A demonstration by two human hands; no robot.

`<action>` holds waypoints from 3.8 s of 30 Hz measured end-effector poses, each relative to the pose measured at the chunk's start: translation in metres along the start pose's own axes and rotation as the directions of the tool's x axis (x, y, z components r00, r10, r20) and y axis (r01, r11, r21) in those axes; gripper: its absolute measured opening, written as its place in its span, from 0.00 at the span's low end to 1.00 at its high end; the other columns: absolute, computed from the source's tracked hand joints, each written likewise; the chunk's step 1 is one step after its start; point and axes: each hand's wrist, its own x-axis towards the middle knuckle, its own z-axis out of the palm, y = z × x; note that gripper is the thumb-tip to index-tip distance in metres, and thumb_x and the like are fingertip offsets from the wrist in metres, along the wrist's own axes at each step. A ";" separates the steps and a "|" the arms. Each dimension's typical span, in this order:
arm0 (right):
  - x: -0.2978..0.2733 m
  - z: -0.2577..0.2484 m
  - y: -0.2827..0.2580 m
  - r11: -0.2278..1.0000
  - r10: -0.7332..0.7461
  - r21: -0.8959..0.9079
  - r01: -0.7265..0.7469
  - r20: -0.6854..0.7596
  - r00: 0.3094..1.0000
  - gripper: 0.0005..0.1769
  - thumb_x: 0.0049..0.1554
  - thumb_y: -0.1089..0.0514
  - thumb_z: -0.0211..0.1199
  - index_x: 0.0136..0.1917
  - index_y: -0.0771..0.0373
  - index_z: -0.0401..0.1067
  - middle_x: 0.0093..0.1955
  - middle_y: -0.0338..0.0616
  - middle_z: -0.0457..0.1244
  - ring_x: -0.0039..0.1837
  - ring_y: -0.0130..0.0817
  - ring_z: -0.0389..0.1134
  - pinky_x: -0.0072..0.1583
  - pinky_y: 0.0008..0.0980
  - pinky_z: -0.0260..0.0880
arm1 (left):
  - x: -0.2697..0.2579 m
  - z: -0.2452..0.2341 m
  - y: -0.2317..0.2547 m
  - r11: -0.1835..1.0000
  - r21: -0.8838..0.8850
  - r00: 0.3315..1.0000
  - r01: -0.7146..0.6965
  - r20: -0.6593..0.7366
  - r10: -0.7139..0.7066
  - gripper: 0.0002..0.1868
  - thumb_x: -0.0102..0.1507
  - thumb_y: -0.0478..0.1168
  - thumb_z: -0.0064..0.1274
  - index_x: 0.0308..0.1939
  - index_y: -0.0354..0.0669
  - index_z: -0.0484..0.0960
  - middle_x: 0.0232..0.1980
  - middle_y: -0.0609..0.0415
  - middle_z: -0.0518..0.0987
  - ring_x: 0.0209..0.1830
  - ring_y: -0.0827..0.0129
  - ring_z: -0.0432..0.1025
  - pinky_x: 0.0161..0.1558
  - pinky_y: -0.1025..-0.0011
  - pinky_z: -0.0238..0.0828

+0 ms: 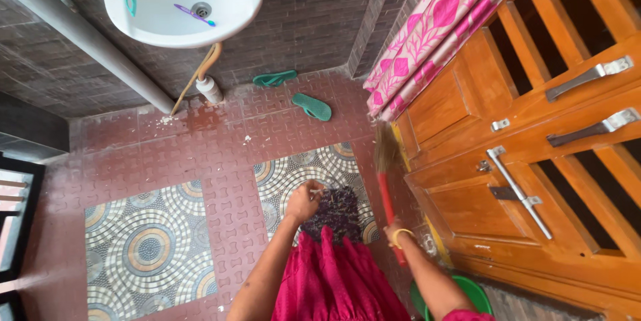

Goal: The person cleans debris from a floor using a broom and a dustpan, moving between an indoor room and a tiled entryway where they sweep the dust into a pile and collect it.

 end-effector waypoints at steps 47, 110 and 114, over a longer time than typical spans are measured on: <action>0.058 -0.113 -0.085 0.859 -0.219 -0.484 0.170 -0.046 0.975 0.28 0.58 0.53 0.64 0.69 0.61 0.65 0.51 0.56 0.71 0.52 0.52 0.74 0.53 0.49 0.76 | 0.021 0.059 0.053 0.982 -0.124 0.976 0.143 -0.148 -0.161 0.12 0.63 0.40 0.55 0.50 0.43 0.82 0.52 0.50 0.85 0.51 0.59 0.81 0.53 0.63 0.76; 0.172 -0.095 -0.285 0.915 -0.148 -0.316 0.250 0.312 0.938 0.26 0.62 0.52 0.62 0.70 0.53 0.57 0.37 0.46 0.63 0.31 0.38 0.65 0.32 0.41 0.70 | 0.224 0.025 0.053 0.982 -0.146 0.981 0.117 -0.137 -0.137 0.13 0.61 0.39 0.56 0.49 0.43 0.81 0.50 0.48 0.85 0.48 0.57 0.81 0.52 0.61 0.76; 0.172 -0.121 -0.327 0.956 -0.195 -0.052 0.288 0.622 0.758 0.27 0.63 0.50 0.60 0.73 0.57 0.61 0.37 0.44 0.61 0.29 0.30 0.64 0.29 0.33 0.68 | 0.250 0.035 0.041 0.997 -0.025 0.983 0.074 -0.169 -0.078 0.13 0.61 0.35 0.54 0.51 0.45 0.81 0.52 0.46 0.85 0.55 0.51 0.77 0.57 0.57 0.73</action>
